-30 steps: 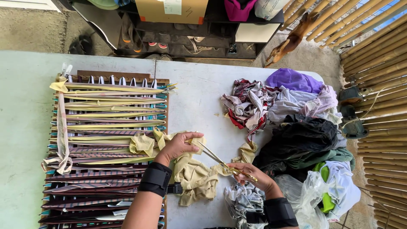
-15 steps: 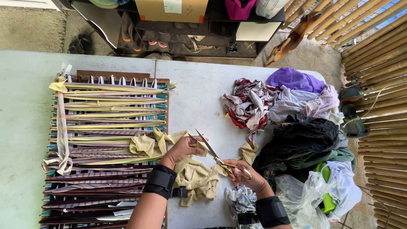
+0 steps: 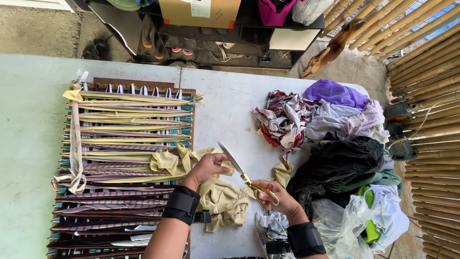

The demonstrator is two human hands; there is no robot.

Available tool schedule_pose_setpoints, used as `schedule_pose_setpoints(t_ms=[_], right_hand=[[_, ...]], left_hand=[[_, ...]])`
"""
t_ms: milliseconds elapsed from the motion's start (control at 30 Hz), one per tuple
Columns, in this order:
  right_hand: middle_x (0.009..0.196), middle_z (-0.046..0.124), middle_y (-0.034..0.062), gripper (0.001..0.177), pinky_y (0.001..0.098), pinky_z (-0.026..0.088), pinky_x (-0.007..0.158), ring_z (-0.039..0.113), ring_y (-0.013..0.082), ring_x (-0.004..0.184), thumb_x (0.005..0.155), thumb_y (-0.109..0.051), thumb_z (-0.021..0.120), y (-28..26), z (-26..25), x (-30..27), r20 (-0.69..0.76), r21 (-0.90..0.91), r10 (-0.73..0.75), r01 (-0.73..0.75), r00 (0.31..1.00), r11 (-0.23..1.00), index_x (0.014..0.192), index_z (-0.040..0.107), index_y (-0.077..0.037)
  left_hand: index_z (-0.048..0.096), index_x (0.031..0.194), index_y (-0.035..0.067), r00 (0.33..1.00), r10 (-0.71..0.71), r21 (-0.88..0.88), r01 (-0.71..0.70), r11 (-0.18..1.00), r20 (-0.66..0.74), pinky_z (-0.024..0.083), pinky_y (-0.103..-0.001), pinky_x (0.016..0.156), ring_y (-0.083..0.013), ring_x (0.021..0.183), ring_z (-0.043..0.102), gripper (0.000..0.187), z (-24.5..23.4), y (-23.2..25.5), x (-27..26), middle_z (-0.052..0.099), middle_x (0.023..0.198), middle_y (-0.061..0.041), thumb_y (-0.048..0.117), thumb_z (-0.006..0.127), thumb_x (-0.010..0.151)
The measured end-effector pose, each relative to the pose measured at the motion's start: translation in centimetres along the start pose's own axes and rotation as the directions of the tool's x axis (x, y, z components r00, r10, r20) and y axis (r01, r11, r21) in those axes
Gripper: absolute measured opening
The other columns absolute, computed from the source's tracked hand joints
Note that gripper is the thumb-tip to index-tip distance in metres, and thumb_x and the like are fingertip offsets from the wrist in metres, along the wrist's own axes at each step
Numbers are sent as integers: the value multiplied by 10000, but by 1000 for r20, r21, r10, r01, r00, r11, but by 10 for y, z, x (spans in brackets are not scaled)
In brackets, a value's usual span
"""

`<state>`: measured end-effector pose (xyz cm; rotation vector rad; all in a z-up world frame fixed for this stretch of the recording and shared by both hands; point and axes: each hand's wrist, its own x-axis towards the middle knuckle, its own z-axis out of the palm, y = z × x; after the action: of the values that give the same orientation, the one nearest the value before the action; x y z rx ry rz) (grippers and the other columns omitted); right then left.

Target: The person prepares fabric strips for weaving by taking a piece of cloth, spreading it on a rack, then cutting threads and the fabric itself with scissors to create strips, placing the cut fabric on a table.

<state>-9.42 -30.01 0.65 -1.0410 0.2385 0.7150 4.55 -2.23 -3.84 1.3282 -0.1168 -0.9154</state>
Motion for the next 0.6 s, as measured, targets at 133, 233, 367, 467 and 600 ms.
schedule_pose_setpoints(t_ms=[133,233,367,467,600], right_hand=[[726,547,-5,675,220,411,519,486,75,591,915,-208,771,0,4,12,23,170,-164,158,986,973,1477,488,36],[871,653,69,734,233,492,710,566,120,755,948,-341,688,-17,26,24,20,222,-292,281,956,934,1535,450,30],[1047,737,107,678,260,491,800,629,126,878,897,-264,724,-26,46,50,-312,-158,-333,297,890,942,1456,434,-13],[1058,739,117,665,286,516,854,707,168,1017,863,-223,755,-19,53,64,-367,-256,-394,316,843,914,1416,440,-28],[1039,711,139,621,314,544,840,680,196,983,890,-150,802,6,46,85,-361,-225,-399,336,843,915,1409,499,7]], left_hand=[[682,1346,40,998,50,77,-46,996,-49,562,-269,949,-102,1023,690,464,8,9,-9,746,1194,-47,-13,710,886],[639,1366,39,990,134,-16,-135,991,-34,556,-250,972,-82,1051,697,494,18,16,-16,720,1252,-31,-49,667,881],[599,1408,54,984,170,3,-170,985,-56,563,-243,927,-77,995,685,522,30,22,-23,704,1278,-45,-58,646,900],[605,1416,58,980,179,41,-176,984,-89,568,-244,916,-85,994,687,525,43,29,-33,703,1286,-49,-66,640,907],[604,1401,77,964,246,58,-241,969,-102,591,-249,919,-99,1043,709,504,48,32,-36,696,1319,-26,-58,625,917]])
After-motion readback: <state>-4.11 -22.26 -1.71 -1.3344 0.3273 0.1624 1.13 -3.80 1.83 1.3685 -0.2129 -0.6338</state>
